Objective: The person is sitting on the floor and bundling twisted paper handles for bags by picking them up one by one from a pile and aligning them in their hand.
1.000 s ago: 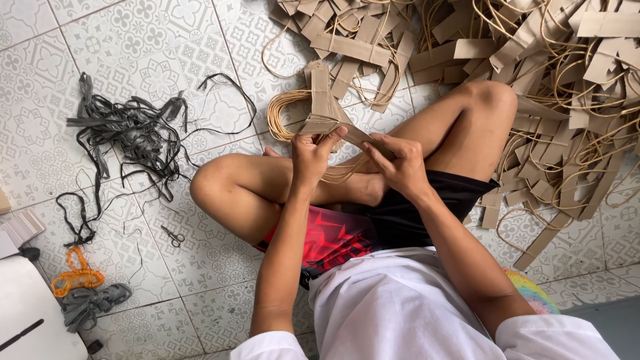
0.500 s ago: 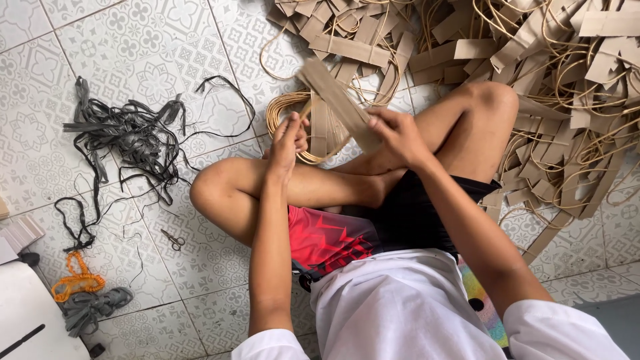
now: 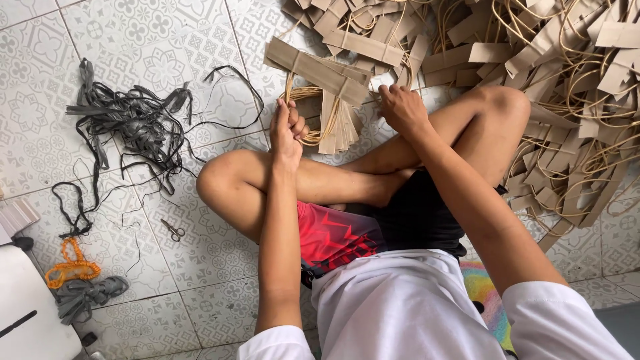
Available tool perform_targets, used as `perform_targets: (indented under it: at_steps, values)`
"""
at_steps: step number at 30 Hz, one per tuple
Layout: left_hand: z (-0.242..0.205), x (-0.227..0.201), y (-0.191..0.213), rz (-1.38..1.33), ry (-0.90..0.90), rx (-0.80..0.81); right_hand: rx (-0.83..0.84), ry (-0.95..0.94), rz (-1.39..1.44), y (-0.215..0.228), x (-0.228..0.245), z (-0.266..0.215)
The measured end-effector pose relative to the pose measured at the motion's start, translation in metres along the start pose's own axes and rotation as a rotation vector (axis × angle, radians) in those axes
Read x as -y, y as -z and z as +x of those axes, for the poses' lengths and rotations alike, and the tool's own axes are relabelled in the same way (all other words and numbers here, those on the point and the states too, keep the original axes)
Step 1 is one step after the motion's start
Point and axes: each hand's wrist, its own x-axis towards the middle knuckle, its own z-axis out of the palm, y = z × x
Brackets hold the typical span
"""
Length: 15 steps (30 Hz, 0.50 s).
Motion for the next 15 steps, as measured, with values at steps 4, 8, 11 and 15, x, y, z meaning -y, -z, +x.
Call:
perform_targets:
  at_steps: [4, 8, 11, 15]
  values:
    - [0.001, 0.004, 0.0, 0.003, 0.01, 0.012, -0.104, 0.044, -0.094, -0.003, 0.001, -0.005]
    - [0.004, 0.004, 0.003, -0.032, 0.007, 0.01, -0.288, 0.043, 0.056, 0.046, 0.017, -0.009]
    - [0.004, 0.002, 0.002, -0.066, 0.002, 0.011, -0.496, 0.011, 0.301, 0.083, 0.011, -0.01]
    - [-0.006, -0.01, -0.017, -0.105, 0.017, -0.033, -0.534, -0.149, 0.815, 0.165, 0.013, -0.028]
